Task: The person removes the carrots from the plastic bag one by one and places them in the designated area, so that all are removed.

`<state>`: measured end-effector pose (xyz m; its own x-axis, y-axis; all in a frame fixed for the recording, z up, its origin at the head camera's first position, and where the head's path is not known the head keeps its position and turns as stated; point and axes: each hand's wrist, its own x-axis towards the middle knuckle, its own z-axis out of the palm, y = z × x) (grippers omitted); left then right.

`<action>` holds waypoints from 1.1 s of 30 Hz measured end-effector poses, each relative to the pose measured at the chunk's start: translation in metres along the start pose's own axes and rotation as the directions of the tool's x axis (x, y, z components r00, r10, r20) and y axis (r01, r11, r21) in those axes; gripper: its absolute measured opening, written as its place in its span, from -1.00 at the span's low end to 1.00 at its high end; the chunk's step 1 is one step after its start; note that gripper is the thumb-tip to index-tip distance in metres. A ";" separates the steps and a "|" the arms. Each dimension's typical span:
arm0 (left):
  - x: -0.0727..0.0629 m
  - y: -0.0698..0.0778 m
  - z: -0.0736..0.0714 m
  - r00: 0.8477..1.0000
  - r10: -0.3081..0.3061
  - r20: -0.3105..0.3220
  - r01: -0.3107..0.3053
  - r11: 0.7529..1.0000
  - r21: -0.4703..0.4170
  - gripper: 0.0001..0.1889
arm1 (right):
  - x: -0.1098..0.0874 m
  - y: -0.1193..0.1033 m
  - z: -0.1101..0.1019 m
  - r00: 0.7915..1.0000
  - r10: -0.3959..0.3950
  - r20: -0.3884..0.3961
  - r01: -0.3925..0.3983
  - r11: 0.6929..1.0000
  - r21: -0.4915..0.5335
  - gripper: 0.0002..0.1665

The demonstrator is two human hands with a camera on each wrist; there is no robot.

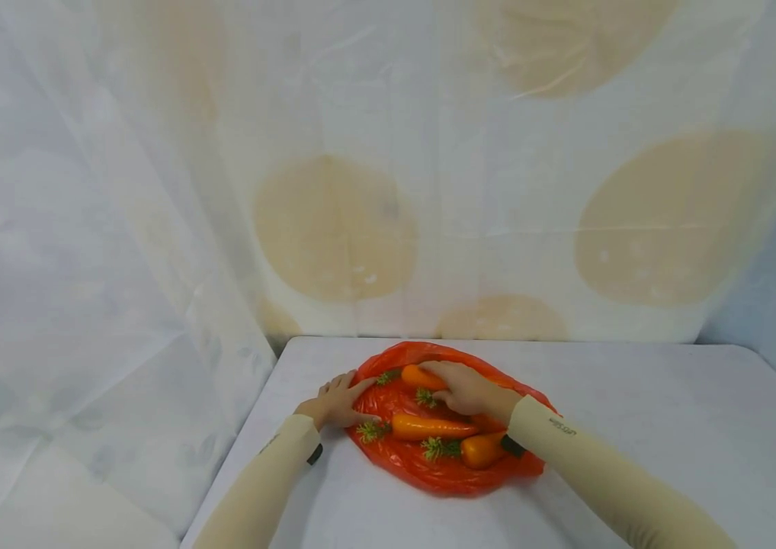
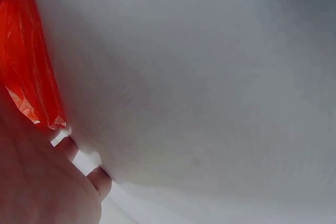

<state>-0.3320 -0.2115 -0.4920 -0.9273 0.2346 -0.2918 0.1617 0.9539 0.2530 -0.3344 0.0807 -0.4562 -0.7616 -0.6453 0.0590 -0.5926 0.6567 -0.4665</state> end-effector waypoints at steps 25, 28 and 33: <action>0.008 -0.004 0.003 1.000 -0.010 0.001 0.010 1.000 -0.010 -0.08 | -0.010 0.017 -0.018 0.992 0.071 -0.104 -0.054 0.986 0.157 -0.21; 0.006 -0.003 0.002 1.000 0.008 0.003 -0.008 1.000 -0.010 -0.08 | -0.014 0.016 -0.022 0.989 0.078 -0.125 -0.052 0.978 0.202 -0.16; 0.003 0.000 0.000 1.000 0.002 0.014 -0.002 1.000 -0.014 -0.07 | -0.018 0.020 -0.025 0.976 0.090 -0.198 -0.042 0.971 0.237 -0.20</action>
<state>-0.3347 -0.2111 -0.4929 -0.9221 0.2393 -0.3041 0.1589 0.9507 0.2663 -0.3390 0.1151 -0.4443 -0.8486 -0.4937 0.1899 -0.4813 0.5719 -0.6642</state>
